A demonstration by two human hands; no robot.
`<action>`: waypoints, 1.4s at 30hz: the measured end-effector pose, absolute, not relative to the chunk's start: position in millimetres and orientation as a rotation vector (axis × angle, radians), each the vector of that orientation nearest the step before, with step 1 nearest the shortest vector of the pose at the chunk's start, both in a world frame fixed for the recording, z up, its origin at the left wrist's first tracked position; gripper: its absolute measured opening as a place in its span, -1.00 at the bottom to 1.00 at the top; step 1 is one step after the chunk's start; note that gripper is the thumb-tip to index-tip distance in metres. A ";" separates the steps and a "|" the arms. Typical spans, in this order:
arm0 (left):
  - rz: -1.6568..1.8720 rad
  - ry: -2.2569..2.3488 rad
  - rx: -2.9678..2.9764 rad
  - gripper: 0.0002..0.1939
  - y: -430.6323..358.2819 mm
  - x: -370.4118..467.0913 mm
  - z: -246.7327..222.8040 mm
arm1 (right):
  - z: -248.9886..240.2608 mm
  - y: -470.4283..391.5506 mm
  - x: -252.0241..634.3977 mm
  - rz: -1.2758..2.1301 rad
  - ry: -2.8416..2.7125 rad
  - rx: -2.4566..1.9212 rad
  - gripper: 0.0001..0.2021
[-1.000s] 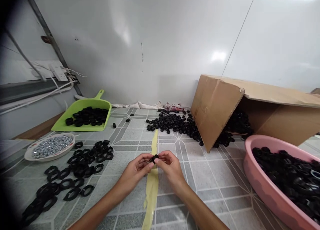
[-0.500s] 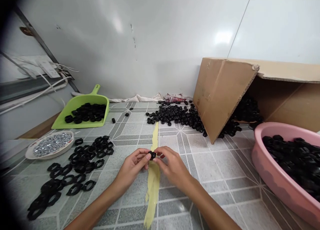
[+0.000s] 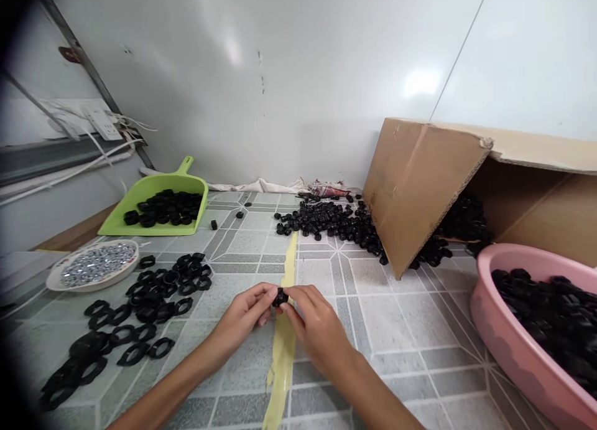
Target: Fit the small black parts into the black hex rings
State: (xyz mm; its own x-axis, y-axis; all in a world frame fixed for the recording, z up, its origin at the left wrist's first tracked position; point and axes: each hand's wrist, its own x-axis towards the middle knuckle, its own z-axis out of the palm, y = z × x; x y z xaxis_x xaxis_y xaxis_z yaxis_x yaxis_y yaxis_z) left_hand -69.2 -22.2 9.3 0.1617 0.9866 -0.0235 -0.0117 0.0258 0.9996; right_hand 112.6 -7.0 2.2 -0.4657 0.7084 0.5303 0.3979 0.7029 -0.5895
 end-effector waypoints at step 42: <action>1.339 1.120 1.121 -0.60 -1.8 -89.1 3.6 | 12.3 22.2 92.4 1.201 -1.675 -1.096 -0.77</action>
State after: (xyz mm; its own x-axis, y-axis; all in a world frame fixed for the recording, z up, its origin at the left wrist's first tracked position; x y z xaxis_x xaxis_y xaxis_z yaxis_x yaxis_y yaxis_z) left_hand -89.1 -1.8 3.6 -0.0503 0.9978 0.0440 -0.1327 -0.0504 0.9899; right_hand 92.4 22.2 12.3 -0.3182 0.9416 0.1102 0.1979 0.1797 -0.9636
